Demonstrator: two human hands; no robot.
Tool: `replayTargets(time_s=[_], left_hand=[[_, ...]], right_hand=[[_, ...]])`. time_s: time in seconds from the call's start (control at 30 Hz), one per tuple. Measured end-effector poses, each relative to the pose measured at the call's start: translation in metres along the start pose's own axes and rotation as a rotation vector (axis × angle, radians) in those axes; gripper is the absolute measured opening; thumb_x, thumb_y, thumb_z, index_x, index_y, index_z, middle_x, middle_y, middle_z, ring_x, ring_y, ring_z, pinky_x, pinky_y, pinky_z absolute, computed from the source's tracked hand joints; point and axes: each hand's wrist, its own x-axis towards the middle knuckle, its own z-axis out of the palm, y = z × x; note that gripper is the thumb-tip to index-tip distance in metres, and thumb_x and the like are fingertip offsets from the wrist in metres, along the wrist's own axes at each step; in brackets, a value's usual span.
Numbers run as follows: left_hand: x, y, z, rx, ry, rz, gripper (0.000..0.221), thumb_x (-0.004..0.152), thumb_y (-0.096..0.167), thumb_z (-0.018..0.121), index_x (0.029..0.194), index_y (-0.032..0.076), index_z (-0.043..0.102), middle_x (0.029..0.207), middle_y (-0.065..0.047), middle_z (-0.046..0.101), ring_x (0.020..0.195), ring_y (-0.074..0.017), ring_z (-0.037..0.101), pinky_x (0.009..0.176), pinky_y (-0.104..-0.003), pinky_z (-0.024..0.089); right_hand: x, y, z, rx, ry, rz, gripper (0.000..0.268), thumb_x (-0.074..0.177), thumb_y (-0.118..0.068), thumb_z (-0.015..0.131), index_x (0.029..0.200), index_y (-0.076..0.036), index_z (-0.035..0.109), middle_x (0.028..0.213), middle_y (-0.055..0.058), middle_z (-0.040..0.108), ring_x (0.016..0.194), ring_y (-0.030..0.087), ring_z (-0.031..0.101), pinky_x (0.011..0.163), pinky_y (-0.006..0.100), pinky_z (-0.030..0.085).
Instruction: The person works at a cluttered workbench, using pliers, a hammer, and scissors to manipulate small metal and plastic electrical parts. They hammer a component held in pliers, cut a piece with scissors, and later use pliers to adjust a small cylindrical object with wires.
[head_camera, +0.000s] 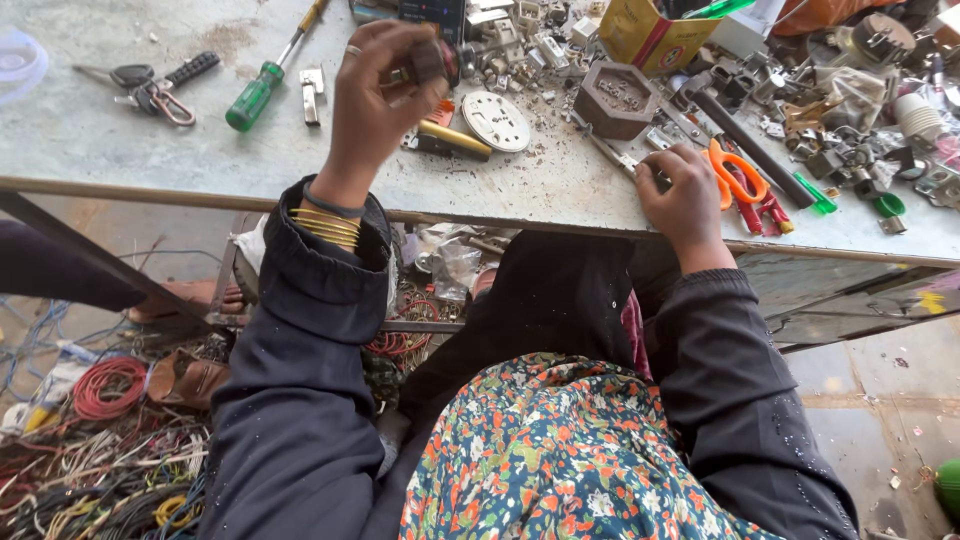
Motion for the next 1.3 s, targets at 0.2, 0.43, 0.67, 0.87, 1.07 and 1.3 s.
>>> replayTargets(time_s=[0.2,0.43,0.67,0.87,1.07,1.3], left_hand=[[-0.002,-0.005,-0.02,-0.493,0.148,-0.232,0.036,0.109,0.021,0.07,0.142,0.009,0.06,0.131,-0.011,0.069,0.118,-0.0212,0.071,0.094,-0.031,0.065],[-0.017,0.039,-0.03,-0.885,0.263,-0.355,0.043,0.105,0.022,0.059,0.145,0.01,0.053,0.125,-0.01,0.068,0.116,-0.0239,0.071,0.101,-0.039,0.065],[-0.155,0.162,0.024,-0.213,0.144,-0.903,0.026,0.104,0.008,0.061,0.127,0.01,0.049,0.1,-0.005,0.059,0.082,-0.015,0.056,0.071,-0.029,0.049],[-0.234,0.28,0.025,0.611,-0.601,-0.962,0.05,0.08,0.01,0.077,0.126,0.006,0.058,0.121,-0.014,0.058,0.11,-0.0282,0.055,0.094,-0.039,0.045],[-0.247,0.292,0.03,0.795,-0.55,-1.024,0.044,0.081,0.009,0.078,0.12,0.007,0.06,0.121,-0.016,0.058,0.11,-0.0305,0.057,0.096,-0.041,0.046],[-0.302,0.285,0.003,0.847,-0.364,-0.919,0.039,0.081,0.009,0.08,0.114,0.003,0.06,0.117,-0.014,0.062,0.103,-0.0267,0.06,0.091,-0.037,0.048]], right_hand=[[-0.013,-0.009,-0.013,0.081,0.17,-0.027,0.01,0.098,-0.009,0.078,0.104,-0.003,0.073,0.106,0.013,0.068,0.105,0.034,0.064,0.095,0.044,0.05],[-0.133,-0.014,-0.113,0.067,0.001,0.033,0.02,0.095,-0.008,0.076,0.114,-0.006,0.072,0.117,0.012,0.069,0.113,0.032,0.063,0.102,0.043,0.048],[-0.367,0.025,-0.177,-0.177,-0.558,0.642,0.032,0.088,-0.024,0.073,0.117,-0.011,0.071,0.122,0.014,0.067,0.12,0.035,0.061,0.105,0.044,0.048],[-0.579,-0.006,-0.222,-0.116,-0.833,1.027,0.036,0.087,-0.027,0.072,0.12,-0.012,0.069,0.124,0.015,0.066,0.121,0.036,0.06,0.105,0.045,0.047],[-0.625,-0.019,-0.245,-0.033,-0.832,1.129,0.04,0.086,-0.029,0.072,0.123,-0.014,0.068,0.126,0.017,0.065,0.122,0.037,0.059,0.105,0.045,0.047],[-0.592,-0.002,-0.235,-0.006,-0.808,1.176,0.045,0.085,-0.032,0.072,0.127,-0.017,0.066,0.128,0.018,0.064,0.124,0.037,0.058,0.105,0.046,0.046]])
